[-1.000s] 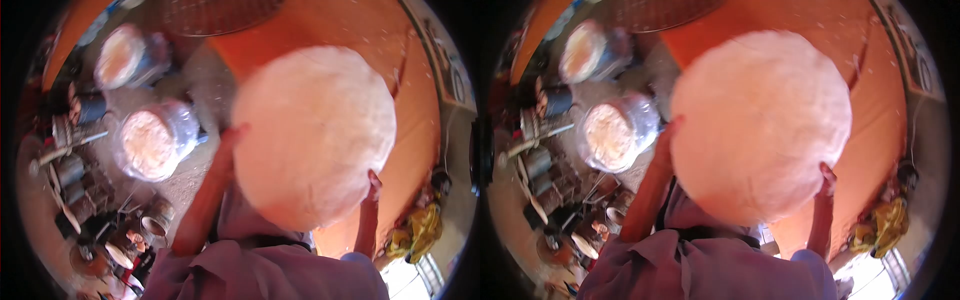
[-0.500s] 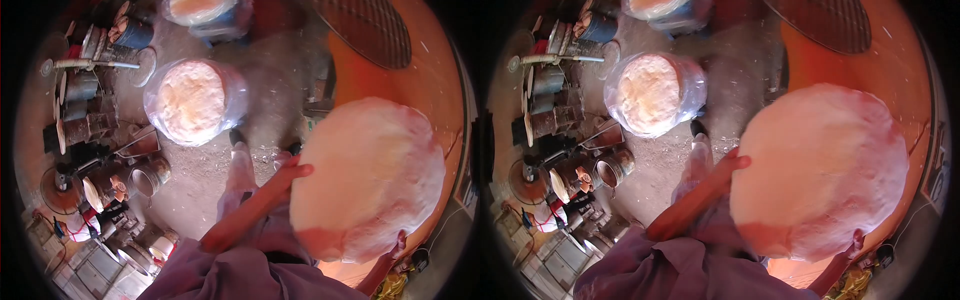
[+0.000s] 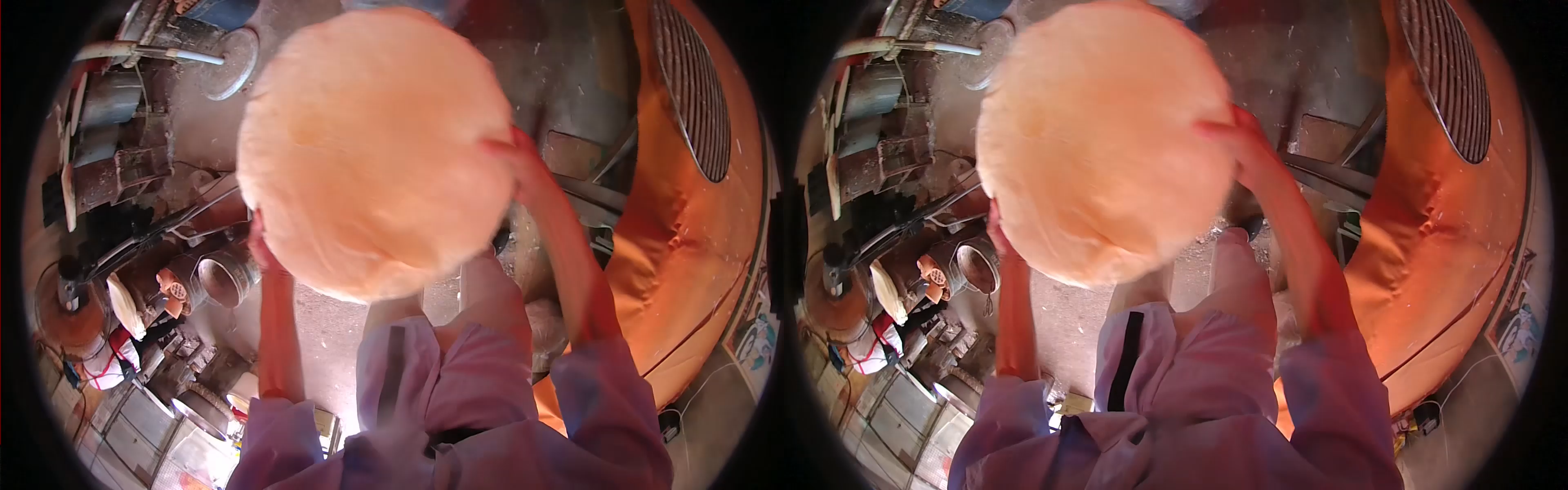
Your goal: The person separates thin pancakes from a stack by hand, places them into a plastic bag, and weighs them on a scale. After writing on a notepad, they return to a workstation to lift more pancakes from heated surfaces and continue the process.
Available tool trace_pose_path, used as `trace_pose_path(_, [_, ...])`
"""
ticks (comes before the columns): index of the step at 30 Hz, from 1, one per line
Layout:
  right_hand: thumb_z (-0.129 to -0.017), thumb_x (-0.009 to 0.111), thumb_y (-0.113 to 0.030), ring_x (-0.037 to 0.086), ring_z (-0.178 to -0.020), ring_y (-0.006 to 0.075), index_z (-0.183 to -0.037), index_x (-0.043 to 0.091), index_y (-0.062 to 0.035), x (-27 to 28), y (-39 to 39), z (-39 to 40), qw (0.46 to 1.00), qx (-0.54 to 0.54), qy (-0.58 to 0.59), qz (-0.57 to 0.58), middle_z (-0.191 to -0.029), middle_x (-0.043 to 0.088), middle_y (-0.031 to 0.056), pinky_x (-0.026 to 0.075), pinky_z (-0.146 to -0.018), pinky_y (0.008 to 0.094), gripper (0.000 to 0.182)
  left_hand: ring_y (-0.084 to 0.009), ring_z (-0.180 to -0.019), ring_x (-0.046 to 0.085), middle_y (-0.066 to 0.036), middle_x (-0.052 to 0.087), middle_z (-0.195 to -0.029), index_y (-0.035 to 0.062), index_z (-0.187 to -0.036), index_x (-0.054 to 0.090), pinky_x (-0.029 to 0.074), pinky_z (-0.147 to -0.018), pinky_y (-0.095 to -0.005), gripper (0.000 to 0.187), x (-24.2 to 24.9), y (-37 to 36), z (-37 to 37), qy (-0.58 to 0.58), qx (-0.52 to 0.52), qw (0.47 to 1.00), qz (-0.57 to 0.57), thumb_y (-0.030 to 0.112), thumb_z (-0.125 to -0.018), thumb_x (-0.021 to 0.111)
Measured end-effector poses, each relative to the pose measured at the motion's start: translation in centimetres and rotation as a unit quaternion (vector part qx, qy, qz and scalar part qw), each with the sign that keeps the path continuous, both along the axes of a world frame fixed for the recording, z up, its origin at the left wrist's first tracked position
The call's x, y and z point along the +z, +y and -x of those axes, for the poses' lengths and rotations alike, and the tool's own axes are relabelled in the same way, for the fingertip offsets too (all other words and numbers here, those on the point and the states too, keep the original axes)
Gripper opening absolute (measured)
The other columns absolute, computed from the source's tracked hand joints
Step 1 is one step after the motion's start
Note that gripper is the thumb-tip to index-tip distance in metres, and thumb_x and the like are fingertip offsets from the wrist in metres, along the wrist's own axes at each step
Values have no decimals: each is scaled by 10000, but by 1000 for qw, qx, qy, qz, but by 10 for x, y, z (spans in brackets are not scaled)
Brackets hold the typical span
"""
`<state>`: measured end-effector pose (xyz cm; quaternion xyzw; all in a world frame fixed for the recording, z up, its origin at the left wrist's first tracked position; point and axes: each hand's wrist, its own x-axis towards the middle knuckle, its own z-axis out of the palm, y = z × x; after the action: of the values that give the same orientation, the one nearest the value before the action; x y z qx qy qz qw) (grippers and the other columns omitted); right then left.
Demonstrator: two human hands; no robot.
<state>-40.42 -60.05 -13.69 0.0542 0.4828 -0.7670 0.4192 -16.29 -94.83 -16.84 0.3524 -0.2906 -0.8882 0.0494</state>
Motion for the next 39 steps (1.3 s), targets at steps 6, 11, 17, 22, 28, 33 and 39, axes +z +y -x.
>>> trace_pose_path(6, [-772, 722, -168, 606, -1022, 182, -1198, 552, -3, -131, -111, 35, 996, 65, -36, -41, -1109, 631, 81, 474, -917, 346, 487, -314, -1218, 491, -129, 526, -1318, 55, -1351, 441, 378, -1040, -480, 516, -102, -87, 24, -61, 40, 997, 27, 367, -939, 441])
trace_pose_path(11, [-777, 724, -189, 597, -1026, 177, -1194, 559, 3, -145, -120, 29, 996, 58, 7, -60, -1110, 630, 77, 447, -929, 332, 487, -311, -1223, 488, -136, 535, -1307, 40, -1330, 464, 376, -1046, -477, 488, -125, -95, 22, -112, 68, 991, 15, 347, -952, 430])
trace_pose_path(17, [-769, 731, -206, 602, -998, 172, -1162, 579, 13, -157, -112, 31, 994, 55, 21, -91, -1081, 638, 82, 457, -895, 313, 475, -316, -1238, 470, -121, 500, -1348, 43, -1366, 418, 370, -1050, -475, 540, -122, -93, 22, -110, 51, 992, 40, 399, -961, 423])
trace_pose_path(22, [-762, 730, -211, 603, -961, 160, -1132, 594, 14, -158, -118, 34, 987, 58, 55, -137, -1050, 639, 80, 465, -861, 295, 454, -311, -1272, 433, -118, 470, -1377, 51, -1386, 401, 343, -1069, -470, 562, -108, -74, 38, -171, 68, 978, 96, 419, -961, 406])
trace_pose_path(28, [-764, 728, -246, 588, -970, 151, -1130, 589, 20, -156, -115, 12, 993, 8, 45, -110, -1051, 637, 77, 449, -862, 282, 474, -312, -1288, 412, -110, 439, -1405, 60, -1388, 411, 324, -1082, -470, 550, -103, -87, 41, -187, 39, 973, 128, 408, -963, 395])
trace_pose_path(33, [-762, 736, -262, 580, -994, 149, -1145, 574, 38, -156, -111, 17, 989, 29, 67, -130, -1077, 633, 84, 441, -883, 284, 513, -293, -1291, 412, -106, 429, -1412, 60, -1409, 375, 321, -1087, -443, 558, -107, -89, 45, -181, 18, 977, 111, 418, -982, 340])
trace_pose_path(39, [-795, 640, -434, 567, -1067, 179, -1280, 514, -26, -141, -101, 24, 905, -13, 233, -355, -1208, 593, 105, 442, -890, 297, 646, -304, -1300, 400, -115, 402, -1432, 63, -1419, 351, 322, -1089, -436, 578, -98, -61, 46, -178, 14, 968, 175, 443, -988, 289])
